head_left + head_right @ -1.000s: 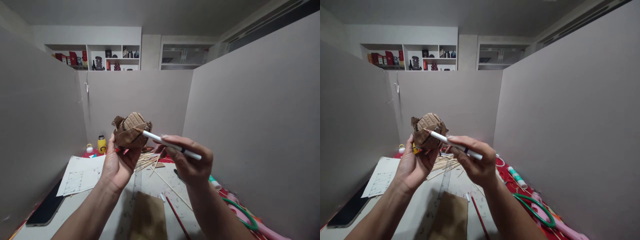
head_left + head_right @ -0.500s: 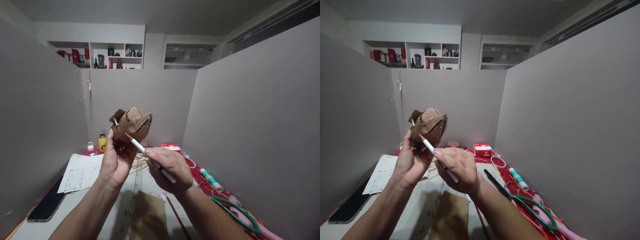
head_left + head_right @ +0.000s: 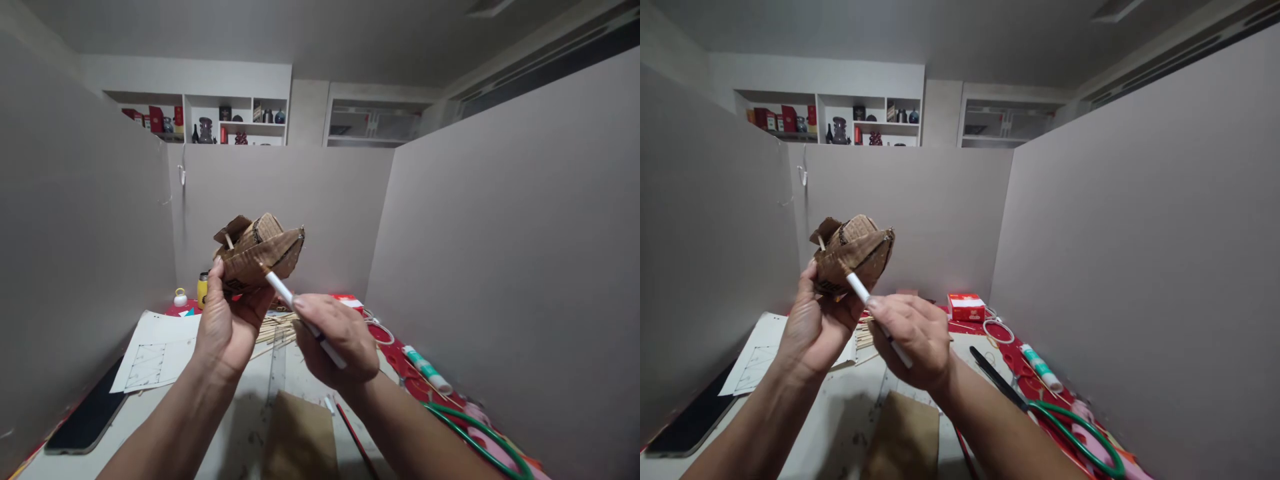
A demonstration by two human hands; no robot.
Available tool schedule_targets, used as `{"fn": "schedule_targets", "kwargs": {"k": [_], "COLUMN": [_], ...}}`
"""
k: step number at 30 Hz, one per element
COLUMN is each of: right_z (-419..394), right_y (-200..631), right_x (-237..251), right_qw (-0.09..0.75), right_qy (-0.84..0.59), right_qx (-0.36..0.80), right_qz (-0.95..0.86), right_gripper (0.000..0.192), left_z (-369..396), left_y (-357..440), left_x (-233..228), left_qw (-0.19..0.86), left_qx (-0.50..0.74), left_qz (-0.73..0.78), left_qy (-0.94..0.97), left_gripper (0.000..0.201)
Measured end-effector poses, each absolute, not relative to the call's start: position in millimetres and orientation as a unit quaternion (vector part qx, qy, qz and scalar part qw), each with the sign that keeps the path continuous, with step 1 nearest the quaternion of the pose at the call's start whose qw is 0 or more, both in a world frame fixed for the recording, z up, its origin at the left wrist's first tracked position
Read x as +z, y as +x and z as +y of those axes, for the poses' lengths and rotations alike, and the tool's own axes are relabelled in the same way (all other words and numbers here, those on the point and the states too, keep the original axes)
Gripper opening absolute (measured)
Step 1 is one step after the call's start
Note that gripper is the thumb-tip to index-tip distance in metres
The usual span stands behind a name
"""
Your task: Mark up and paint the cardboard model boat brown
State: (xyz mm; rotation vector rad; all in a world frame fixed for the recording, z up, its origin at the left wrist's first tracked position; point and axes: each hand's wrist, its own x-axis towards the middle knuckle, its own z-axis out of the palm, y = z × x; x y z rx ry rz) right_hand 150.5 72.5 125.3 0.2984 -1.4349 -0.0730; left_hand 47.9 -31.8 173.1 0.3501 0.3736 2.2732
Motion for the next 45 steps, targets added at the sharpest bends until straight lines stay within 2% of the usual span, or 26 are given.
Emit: {"fn": "schedule_targets", "kwargs": {"k": [4,8,11,16,20,23,28,32,36,41,45], "right_z": [75.1,76.3,75.6,72.5,66.6,63.1,70.0,80.8,85.1,86.1,88.7], "right_y": [149.3,152.4,152.3,150.7,159.2,167.5,169.3,162.7,160.6,164.6,166.7], "right_x": [124.5,122.9,120.7,123.6,132.7,139.0,143.0,140.3,138.9,141.3,139.6], "right_qw": [0.765,0.741,0.749,0.761,0.785,0.746,0.623,0.597,0.515,0.566,0.509], "right_qy": [0.103,0.135,0.109,0.092,0.077,0.135,0.152,0.153,0.161,0.187,0.157], "right_qx": [0.018,0.031,0.069,0.073,0.23,0.351,0.462,0.477,0.495,0.497,0.49], "right_qz": [-0.635,-0.657,-0.65,-0.638,-0.57,-0.55,-0.613,-0.627,-0.681,-0.63,-0.69], "right_gripper": [0.046,0.044,0.044,0.037,0.022,0.011,0.012,0.013,0.01,0.016,0.011], "left_z": [-30.5,-30.2,-30.0,-28.9,-29.7,-30.5,-31.6,-34.0,-36.5,-37.8,-37.4], "left_y": [48.3,48.7,47.9,44.2,43.3,44.8,48.8,52.1,53.8,54.1,52.9], "left_x": [172.5,172.1,171.8,173.0,174.4,174.3,173.0,173.9,175.6,174.4,173.8], "left_qw": [0.396,0.393,0.393,0.386,0.397,0.412,0.443,0.463,0.469,0.482,0.494], "left_qx": [0.894,0.895,0.896,0.899,0.894,0.888,0.873,0.861,0.852,0.847,0.834], "left_qz": [0.149,0.151,0.152,0.16,0.165,0.164,0.177,0.181,0.203,0.193,0.213], "left_qy": [0.145,0.145,0.139,0.131,0.127,0.122,0.106,0.107,0.117,0.112,0.125], "left_gripper": [0.027,0.025,0.026,0.028,0.033,0.036,0.038,0.038,0.04,0.037,0.038]}}
